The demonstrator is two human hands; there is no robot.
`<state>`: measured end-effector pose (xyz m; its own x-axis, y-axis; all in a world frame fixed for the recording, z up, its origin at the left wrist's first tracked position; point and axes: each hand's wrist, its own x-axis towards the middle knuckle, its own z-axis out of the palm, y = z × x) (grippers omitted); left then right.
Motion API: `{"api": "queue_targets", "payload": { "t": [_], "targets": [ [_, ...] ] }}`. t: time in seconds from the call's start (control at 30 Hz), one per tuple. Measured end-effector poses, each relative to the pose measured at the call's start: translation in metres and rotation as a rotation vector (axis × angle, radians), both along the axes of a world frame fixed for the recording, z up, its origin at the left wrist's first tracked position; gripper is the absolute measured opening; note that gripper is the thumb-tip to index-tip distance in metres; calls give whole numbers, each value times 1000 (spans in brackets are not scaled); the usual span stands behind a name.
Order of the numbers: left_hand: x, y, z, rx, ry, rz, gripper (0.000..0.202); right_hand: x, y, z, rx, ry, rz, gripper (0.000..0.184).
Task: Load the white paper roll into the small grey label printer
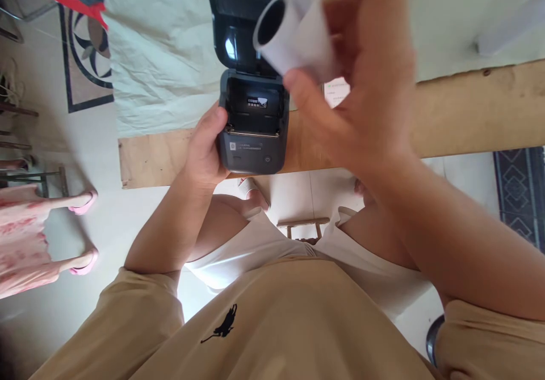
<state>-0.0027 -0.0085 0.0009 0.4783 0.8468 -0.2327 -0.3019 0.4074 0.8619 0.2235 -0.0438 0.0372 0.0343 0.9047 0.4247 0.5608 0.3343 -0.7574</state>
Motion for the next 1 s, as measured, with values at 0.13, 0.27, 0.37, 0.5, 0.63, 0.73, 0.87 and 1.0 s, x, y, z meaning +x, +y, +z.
{"api": "queue_targets", "payload": {
  "t": [0.13,0.27,0.37,0.5,0.63,0.73,0.87,1.0],
  "targets": [
    [-3,-1,-2,35,21,3,36,-27,-1,5,-19,-290,-9,42],
    [-4,-3,0,27,14,-6,36,-36,12,9,-294,-478,-91,36],
    [-5,-4,1,10,-16,-20,35,-40,20,8,-356,-494,-74,32],
    [-5,-2,-1,25,-101,-43,35,-40,17,-2,-17,-528,-72,38],
    [-6,-1,-1,91,-114,-38,39,-39,6,-11,293,-566,93,20],
    [-7,-3,0,100,-22,-26,48,-35,0,-11,342,-540,226,22],
    [-9,-3,-1,119,52,-15,64,-26,0,-5,309,-390,108,29],
    [-9,-1,0,108,61,-33,70,-22,5,-3,186,-326,-46,51]
  ]
}}
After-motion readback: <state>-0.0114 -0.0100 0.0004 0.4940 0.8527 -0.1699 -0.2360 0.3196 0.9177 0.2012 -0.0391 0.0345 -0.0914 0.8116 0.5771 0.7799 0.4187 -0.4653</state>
